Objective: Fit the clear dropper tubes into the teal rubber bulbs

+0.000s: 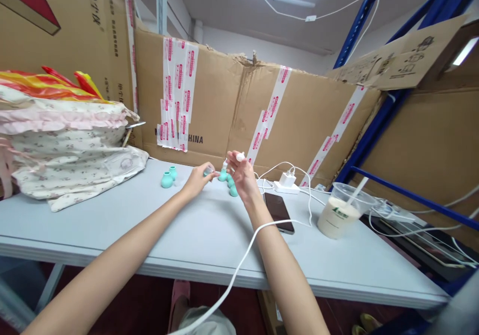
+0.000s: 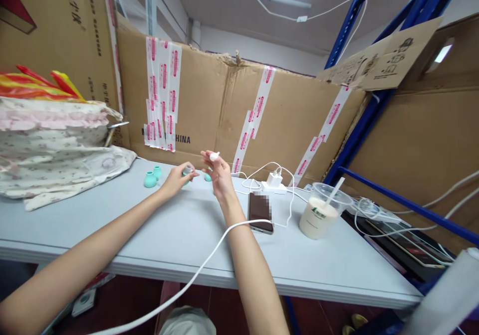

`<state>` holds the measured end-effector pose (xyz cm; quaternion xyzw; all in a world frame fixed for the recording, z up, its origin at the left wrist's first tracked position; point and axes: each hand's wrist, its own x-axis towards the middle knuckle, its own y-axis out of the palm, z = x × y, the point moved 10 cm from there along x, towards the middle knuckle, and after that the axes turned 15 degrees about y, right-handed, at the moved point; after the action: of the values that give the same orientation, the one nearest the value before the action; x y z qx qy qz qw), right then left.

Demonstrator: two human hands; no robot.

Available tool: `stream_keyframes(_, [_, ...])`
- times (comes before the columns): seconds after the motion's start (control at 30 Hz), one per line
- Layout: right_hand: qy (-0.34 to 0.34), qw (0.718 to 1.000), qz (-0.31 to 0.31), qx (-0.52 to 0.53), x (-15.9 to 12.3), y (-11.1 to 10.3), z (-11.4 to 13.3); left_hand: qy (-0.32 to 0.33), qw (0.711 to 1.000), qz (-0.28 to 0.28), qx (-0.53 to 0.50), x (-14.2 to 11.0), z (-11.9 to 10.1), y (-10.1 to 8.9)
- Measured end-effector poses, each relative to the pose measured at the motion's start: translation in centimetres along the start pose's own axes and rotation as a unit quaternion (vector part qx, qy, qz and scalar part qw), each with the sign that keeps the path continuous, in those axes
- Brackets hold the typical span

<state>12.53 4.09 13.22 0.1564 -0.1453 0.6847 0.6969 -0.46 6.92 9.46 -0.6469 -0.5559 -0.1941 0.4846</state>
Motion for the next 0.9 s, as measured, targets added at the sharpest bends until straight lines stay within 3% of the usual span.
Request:
stream_keyframes(0.13, [0.041, 0.998, 0.045, 0.025, 0.0, 0.2, -0.3, 0.019, 0.998, -0.032, 0.058, 0.3, -0.5, -1.8])
stream_keyframes(0.37, [0.003, 0.989, 0.139, 0.055, -0.9, 2.1, 0.7, 0.052, 0.994, -0.015, 0.094, 0.3, -1.4, -1.5])
stream_keyframes(0.57, [0.038, 0.986, 0.156, -0.036, 0.3, 2.3, -1.1, 0.115, 0.972, -0.123, 0.165, -0.4, -3.8, -3.7])
stream_keyframes(0.67, [0.04, 0.977, 0.18, -0.103, 0.4, 2.9, -1.9, 0.161, 0.962, -0.079, 0.204, -0.2, -5.2, -2.6])
stream_keyframes(0.77, [0.02, 0.974, 0.164, -0.152, 0.4, 2.9, -2.3, 0.189, 0.961, -0.017, 0.201, 0.1, -5.9, -1.0])
stream_keyframes(0.9, [0.003, 0.964, 0.145, -0.222, 0.3, 3.2, -3.3, 0.161, 0.973, -0.025, 0.163, 0.1, -5.2, -1.0])
